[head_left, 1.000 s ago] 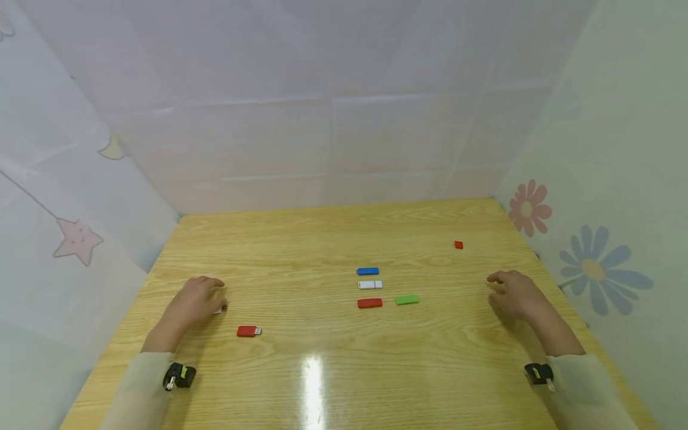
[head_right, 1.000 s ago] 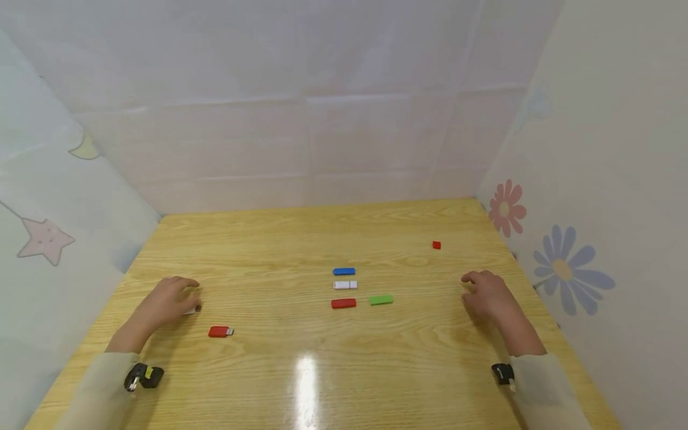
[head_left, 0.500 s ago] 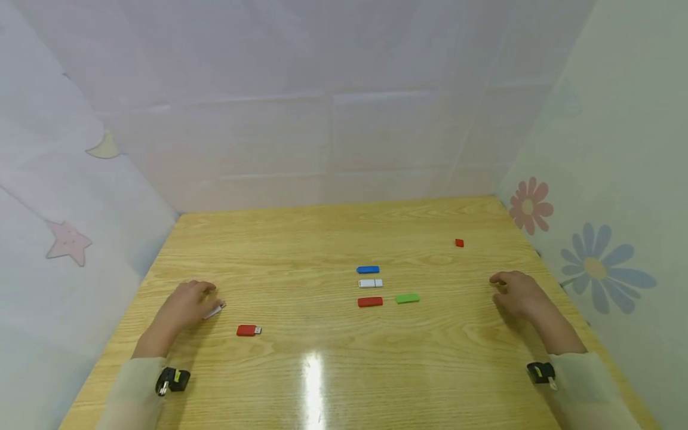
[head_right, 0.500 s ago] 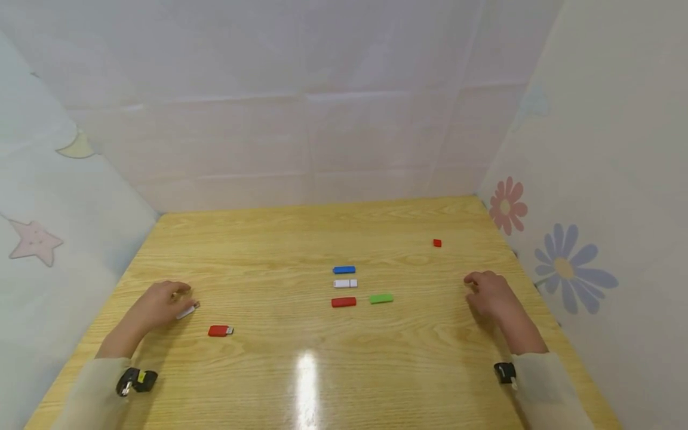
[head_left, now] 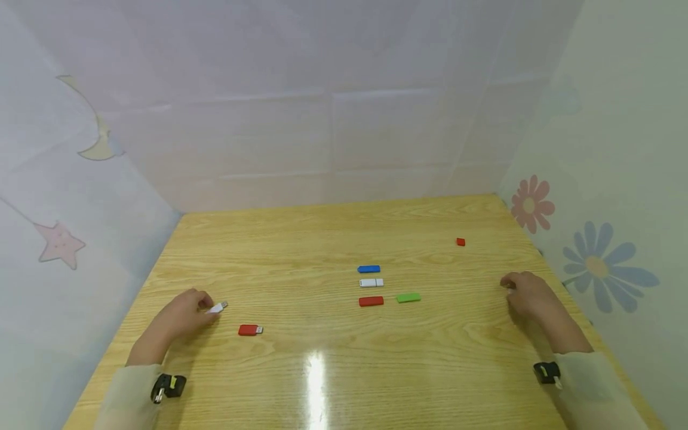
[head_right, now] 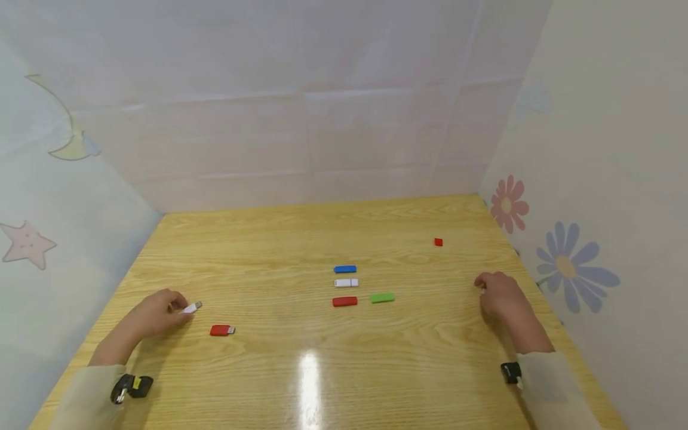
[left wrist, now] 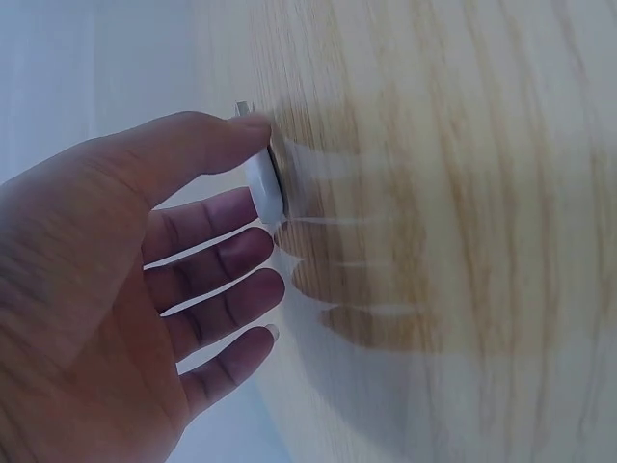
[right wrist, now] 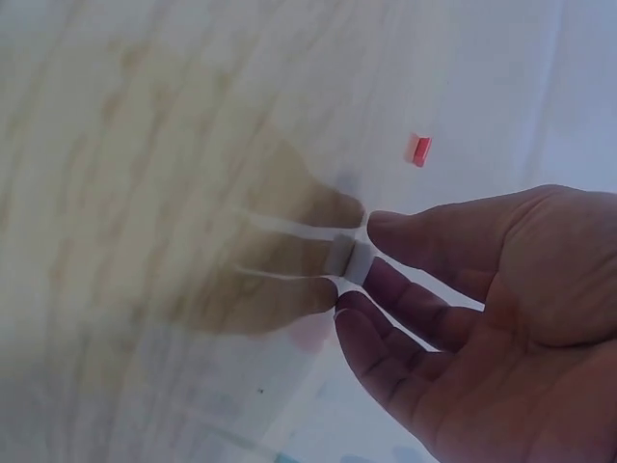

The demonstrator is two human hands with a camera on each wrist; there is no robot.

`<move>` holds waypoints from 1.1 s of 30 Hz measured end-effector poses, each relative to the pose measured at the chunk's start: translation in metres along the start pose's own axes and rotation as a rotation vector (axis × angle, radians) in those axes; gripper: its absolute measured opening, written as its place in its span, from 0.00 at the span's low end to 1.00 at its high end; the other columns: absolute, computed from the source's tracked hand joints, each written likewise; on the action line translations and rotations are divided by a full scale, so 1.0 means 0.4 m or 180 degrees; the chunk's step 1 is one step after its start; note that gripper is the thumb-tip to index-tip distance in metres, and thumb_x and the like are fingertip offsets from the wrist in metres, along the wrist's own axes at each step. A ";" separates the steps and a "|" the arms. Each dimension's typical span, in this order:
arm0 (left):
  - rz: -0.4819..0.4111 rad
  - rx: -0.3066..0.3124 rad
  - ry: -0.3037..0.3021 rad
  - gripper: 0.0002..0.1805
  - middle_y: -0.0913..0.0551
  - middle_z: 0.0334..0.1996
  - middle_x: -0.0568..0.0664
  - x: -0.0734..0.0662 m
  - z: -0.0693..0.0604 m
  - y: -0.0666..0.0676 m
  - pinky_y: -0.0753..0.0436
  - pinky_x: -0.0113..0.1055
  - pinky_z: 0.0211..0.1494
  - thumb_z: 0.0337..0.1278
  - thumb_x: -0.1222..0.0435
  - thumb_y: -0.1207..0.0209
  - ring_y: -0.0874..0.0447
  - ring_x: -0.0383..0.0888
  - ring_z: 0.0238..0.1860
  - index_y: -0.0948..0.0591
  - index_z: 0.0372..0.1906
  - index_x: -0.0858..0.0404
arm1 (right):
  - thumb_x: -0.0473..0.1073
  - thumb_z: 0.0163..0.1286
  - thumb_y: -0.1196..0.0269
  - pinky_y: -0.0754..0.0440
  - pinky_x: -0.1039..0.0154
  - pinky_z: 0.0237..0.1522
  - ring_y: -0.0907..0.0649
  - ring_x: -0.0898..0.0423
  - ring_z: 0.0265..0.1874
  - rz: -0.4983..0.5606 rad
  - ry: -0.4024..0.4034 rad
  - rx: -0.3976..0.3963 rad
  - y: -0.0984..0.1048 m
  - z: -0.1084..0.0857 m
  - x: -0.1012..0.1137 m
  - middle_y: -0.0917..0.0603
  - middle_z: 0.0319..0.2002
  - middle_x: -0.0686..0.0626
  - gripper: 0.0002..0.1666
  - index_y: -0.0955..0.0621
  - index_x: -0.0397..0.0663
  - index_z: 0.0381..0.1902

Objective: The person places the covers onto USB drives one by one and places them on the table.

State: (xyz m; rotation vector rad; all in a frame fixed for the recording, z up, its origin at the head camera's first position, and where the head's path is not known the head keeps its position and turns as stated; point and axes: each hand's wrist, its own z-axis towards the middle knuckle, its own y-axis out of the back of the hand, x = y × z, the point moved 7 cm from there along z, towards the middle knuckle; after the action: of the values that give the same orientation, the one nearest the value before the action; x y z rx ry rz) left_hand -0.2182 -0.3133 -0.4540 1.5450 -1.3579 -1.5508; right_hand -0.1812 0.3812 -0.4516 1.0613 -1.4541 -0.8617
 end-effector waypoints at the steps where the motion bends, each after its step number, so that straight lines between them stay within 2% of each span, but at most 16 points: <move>1: -0.0008 0.0013 0.0002 0.15 0.18 0.39 0.56 0.000 0.001 -0.001 0.19 0.52 0.44 0.61 0.58 0.32 0.20 0.50 0.39 0.16 0.41 0.69 | 0.29 0.65 0.44 0.23 0.35 0.50 0.22 0.29 0.46 -0.0003 -0.0014 0.0006 0.001 0.000 -0.003 0.20 0.44 0.28 0.20 0.22 0.24 0.53; 9: -0.0056 0.0066 0.0045 0.11 0.18 0.36 0.52 0.002 0.005 -0.009 0.21 0.45 0.38 0.63 0.62 0.34 0.23 0.45 0.34 0.17 0.40 0.67 | 0.31 0.68 0.44 0.24 0.35 0.48 0.22 0.30 0.46 0.0001 -0.0123 0.0080 -0.004 0.003 -0.030 0.21 0.44 0.28 0.16 0.22 0.26 0.51; 15: -0.0050 0.0068 0.0079 0.10 0.18 0.34 0.51 0.010 0.010 -0.013 0.22 0.42 0.36 0.63 0.62 0.34 0.24 0.44 0.32 0.17 0.39 0.66 | 0.31 0.67 0.42 0.24 0.37 0.47 0.22 0.31 0.45 -0.0016 -0.0140 0.0112 -0.009 0.010 -0.041 0.20 0.43 0.29 0.13 0.21 0.27 0.46; 24: 0.0037 -0.0034 0.0165 0.11 0.16 0.34 0.48 0.012 0.005 -0.009 0.21 0.43 0.37 0.63 0.59 0.34 0.22 0.42 0.32 0.17 0.40 0.64 | 0.36 0.66 0.43 0.22 0.38 0.45 0.20 0.30 0.45 -0.0044 -0.0227 0.0164 -0.005 0.007 -0.042 0.19 0.45 0.27 0.20 0.22 0.23 0.49; 29: 0.0033 -0.0107 0.0131 0.12 0.16 0.33 0.48 0.007 0.007 -0.008 0.22 0.42 0.36 0.62 0.60 0.34 0.22 0.42 0.32 0.18 0.41 0.65 | 0.37 0.67 0.43 0.21 0.38 0.45 0.20 0.30 0.45 0.0072 -0.0080 -0.0054 0.000 0.004 -0.016 0.18 0.45 0.27 0.22 0.22 0.21 0.52; 33: -0.0269 -0.0278 0.0099 0.13 0.16 0.34 0.49 -0.004 0.007 -0.005 0.22 0.39 0.36 0.63 0.60 0.33 0.21 0.42 0.34 0.19 0.42 0.66 | 0.37 0.71 0.41 0.19 0.40 0.44 0.17 0.35 0.43 0.0211 0.0180 -0.0237 0.000 0.004 0.030 0.15 0.43 0.32 0.20 0.20 0.24 0.53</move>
State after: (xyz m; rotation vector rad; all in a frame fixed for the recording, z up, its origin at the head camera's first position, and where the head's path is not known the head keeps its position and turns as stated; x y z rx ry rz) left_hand -0.2201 -0.3106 -0.4556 1.5843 -1.2059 -1.6082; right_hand -0.1831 0.3700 -0.4478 0.9692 -1.3918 -0.8259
